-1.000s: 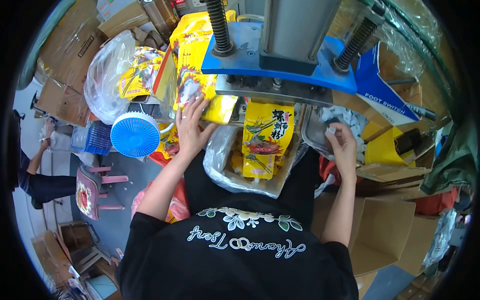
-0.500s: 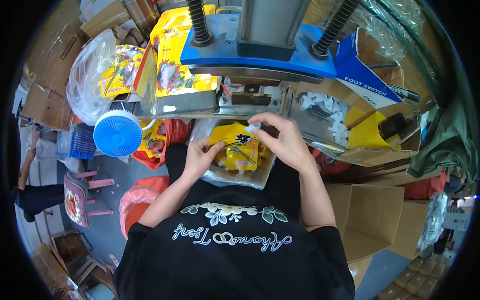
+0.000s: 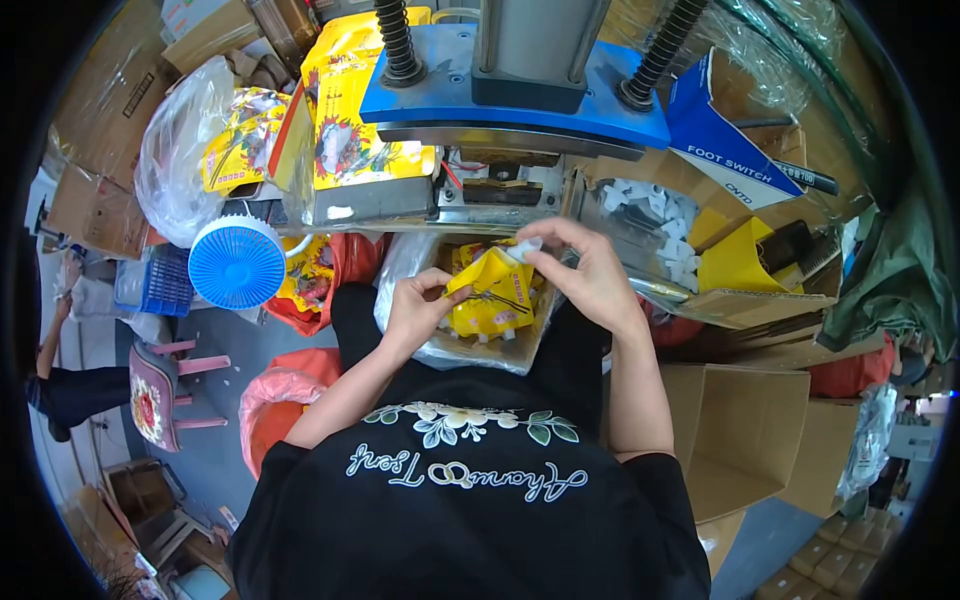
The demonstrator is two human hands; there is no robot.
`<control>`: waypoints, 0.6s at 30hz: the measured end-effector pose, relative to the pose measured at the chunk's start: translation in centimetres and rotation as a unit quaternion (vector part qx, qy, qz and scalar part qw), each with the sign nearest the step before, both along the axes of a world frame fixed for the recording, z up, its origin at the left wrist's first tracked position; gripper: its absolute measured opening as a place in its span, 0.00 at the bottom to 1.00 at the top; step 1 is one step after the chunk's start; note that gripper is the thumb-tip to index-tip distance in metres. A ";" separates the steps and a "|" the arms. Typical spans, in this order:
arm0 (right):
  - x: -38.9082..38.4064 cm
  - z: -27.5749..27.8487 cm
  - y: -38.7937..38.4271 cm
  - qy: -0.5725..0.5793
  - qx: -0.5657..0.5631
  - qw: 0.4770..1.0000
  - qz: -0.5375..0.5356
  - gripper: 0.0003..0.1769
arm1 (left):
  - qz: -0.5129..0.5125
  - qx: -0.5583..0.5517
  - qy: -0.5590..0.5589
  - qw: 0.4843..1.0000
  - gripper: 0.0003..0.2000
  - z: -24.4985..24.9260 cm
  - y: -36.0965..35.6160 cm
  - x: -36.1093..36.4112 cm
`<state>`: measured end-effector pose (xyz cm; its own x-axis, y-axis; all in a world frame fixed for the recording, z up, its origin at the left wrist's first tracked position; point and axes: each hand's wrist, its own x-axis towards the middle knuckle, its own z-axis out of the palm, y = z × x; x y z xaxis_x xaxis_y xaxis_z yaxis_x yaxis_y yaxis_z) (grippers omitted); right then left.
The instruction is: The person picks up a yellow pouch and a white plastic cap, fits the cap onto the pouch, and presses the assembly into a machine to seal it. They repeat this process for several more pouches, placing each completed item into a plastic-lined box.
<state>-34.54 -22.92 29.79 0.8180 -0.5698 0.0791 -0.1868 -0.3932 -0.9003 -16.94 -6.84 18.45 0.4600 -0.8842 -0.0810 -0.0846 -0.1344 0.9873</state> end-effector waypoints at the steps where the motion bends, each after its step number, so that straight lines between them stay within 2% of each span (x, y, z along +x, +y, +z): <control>1: 0.0 -0.1 -0.1 0.024 -0.022 0.999 0.028 0.11 | -0.013 -0.012 -0.013 1.000 0.07 -0.2 0.2 0.0; 4: 1.2 -0.8 0.0 0.012 0.037 0.997 0.061 0.12 | -0.040 -0.042 -0.025 0.998 0.09 0.0 0.5 0.4; 7: 2.1 -2.4 -0.1 -0.040 0.194 0.980 0.030 0.15 | -0.046 -0.027 0.024 0.998 0.10 0.1 0.1 0.7; 9: 2.1 -2.9 -0.8 -0.090 0.186 0.978 -0.005 0.17 | -0.046 0.021 0.050 0.997 0.11 0.7 -1.0 1.2; 10: 2.0 -3.0 -1.3 -0.114 0.180 0.977 -0.021 0.18 | -0.034 -0.032 0.031 0.998 0.12 1.4 -1.7 1.1; 13: 0.8 -2.7 -3.0 -0.065 -0.053 0.985 -0.151 0.19 | 0.018 0.006 0.185 0.983 0.12 3.6 -4.0 0.8; 15: -1.3 -3.2 -5.3 -0.022 -0.102 0.977 -0.188 0.19 | 0.018 -0.020 0.276 0.961 0.11 2.9 -5.6 0.9; 16: -2.1 -3.2 -6.2 0.037 -0.115 0.965 -0.233 0.18 | 0.020 -0.023 0.315 0.949 0.11 3.3 -6.1 0.9; 18: -2.7 -3.0 -7.0 0.103 -0.200 0.939 -0.261 0.17 | 0.023 -0.027 0.376 0.926 0.11 3.7 -6.8 0.9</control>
